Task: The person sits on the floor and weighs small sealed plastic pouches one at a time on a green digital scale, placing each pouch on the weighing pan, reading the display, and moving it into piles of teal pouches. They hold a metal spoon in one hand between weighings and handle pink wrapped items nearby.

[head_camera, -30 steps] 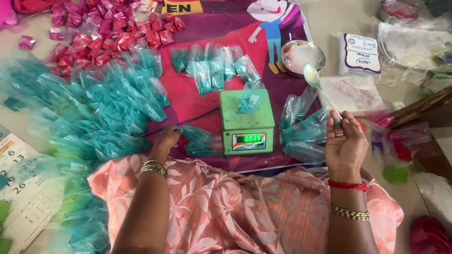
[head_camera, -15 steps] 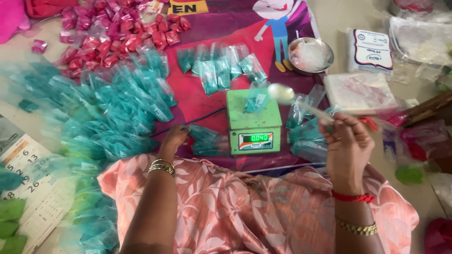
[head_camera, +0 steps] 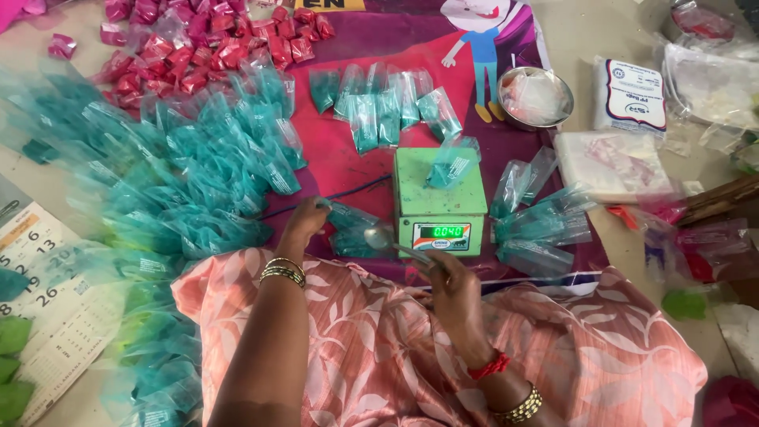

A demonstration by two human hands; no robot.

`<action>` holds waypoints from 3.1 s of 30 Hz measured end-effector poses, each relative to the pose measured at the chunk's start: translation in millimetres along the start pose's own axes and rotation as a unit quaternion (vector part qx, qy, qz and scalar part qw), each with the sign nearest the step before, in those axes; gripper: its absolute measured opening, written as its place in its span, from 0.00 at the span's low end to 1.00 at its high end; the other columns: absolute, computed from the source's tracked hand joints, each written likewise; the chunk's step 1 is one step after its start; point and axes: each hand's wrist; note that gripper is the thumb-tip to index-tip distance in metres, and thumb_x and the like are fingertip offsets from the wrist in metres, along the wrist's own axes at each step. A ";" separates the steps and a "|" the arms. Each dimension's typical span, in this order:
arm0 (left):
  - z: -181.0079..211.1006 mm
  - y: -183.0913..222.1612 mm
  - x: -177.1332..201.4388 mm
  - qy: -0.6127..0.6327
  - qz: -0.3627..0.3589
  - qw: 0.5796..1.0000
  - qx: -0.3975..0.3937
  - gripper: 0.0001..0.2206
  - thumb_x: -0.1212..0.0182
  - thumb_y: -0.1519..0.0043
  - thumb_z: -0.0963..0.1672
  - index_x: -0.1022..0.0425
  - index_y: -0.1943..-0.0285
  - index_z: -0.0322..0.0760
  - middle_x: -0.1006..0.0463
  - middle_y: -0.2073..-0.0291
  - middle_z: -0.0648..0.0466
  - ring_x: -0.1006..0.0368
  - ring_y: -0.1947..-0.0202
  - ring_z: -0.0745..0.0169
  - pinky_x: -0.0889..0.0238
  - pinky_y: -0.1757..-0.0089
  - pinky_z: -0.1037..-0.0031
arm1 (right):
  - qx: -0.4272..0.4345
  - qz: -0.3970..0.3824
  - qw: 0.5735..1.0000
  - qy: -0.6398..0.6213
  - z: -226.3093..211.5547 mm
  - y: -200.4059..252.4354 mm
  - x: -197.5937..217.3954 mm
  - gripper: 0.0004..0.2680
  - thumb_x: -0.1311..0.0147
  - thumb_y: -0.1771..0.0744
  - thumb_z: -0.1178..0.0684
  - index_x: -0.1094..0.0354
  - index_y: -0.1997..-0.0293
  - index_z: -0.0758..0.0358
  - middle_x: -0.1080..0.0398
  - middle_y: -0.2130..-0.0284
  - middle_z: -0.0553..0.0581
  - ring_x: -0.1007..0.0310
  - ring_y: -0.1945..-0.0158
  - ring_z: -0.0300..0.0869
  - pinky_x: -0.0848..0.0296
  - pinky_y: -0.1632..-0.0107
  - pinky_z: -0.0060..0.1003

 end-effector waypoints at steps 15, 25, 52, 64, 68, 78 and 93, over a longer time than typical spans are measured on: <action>146.7 84.1 -49.3 -0.159 0.173 0.901 -0.365 0.13 0.45 0.32 0.45 0.25 0.42 0.38 0.21 0.52 0.38 0.25 0.51 0.35 0.31 0.50 0.53 | 0.160 0.146 0.971 -0.107 -76.3 -52.6 132.0 0.08 0.53 0.27 0.64 0.31 0.43 0.76 0.24 0.55 0.64 0.20 0.51 0.48 0.20 0.44 0.39; 260.4 89.4 -162.6 -0.419 0.041 0.792 -0.442 0.07 0.45 0.35 0.41 0.23 0.53 0.35 0.21 0.50 0.45 0.22 0.47 0.45 0.26 0.51 0.57 | 0.182 0.229 0.941 -0.170 -28.6 -72.5 197.8 0.07 0.53 0.25 0.66 0.35 0.43 0.84 0.29 0.51 0.67 0.21 0.46 0.56 0.19 0.42 0.43; 195.8 -148.1 19.5 -0.394 0.194 0.813 -0.384 0.15 0.34 0.41 0.43 0.26 0.47 0.34 0.22 0.50 0.40 0.26 0.47 0.37 0.30 0.49 0.52 | 0.130 0.226 0.960 -0.102 -5.4 -104.6 174.2 0.06 0.56 0.26 0.71 0.35 0.47 0.89 0.29 0.53 0.76 0.22 0.47 0.62 0.18 0.41 0.48; 216.5 -178.1 -42.2 -0.414 0.080 0.899 -0.120 0.15 0.34 0.38 0.47 0.22 0.45 0.37 0.22 0.45 0.41 0.25 0.43 0.40 0.30 0.46 0.53 | 0.108 0.255 0.955 -0.103 -0.1 -103.6 178.5 0.07 0.54 0.26 0.68 0.36 0.46 0.90 0.29 0.53 0.77 0.22 0.46 0.62 0.18 0.44 0.46; 212.8 -147.3 -18.6 -0.386 0.091 0.895 -0.206 0.15 0.32 0.43 0.45 0.20 0.48 0.37 0.21 0.48 0.42 0.25 0.48 0.38 0.30 0.50 0.53 | 0.109 0.244 0.958 -0.107 -7.3 -101.5 178.3 0.07 0.53 0.25 0.67 0.36 0.46 0.90 0.29 0.52 0.74 0.22 0.46 0.60 0.19 0.45 0.44; 224.1 -6.0 33.4 -0.352 0.164 0.826 -0.409 0.12 0.37 0.40 0.42 0.21 0.47 0.36 0.20 0.55 0.38 0.24 0.52 0.35 0.31 0.53 0.52 | 0.114 0.218 0.962 -0.117 -13.0 -91.4 174.3 0.07 0.52 0.24 0.65 0.35 0.45 0.86 0.28 0.53 0.70 0.22 0.46 0.54 0.20 0.44 0.40; 173.5 -10.6 22.1 -0.297 0.234 0.866 -0.328 0.07 0.37 0.39 0.45 0.20 0.56 0.39 0.18 0.58 0.43 0.23 0.56 0.37 0.29 0.55 0.50 | 0.108 0.217 0.968 -0.064 -10.0 -89.6 173.7 0.07 0.53 0.25 0.65 0.35 0.45 0.85 0.28 0.54 0.68 0.22 0.47 0.52 0.20 0.46 0.38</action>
Point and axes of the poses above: each hand's wrist, its own y-axis away from the middle knuckle, its own x-axis out of the back of the hand, z = x × y
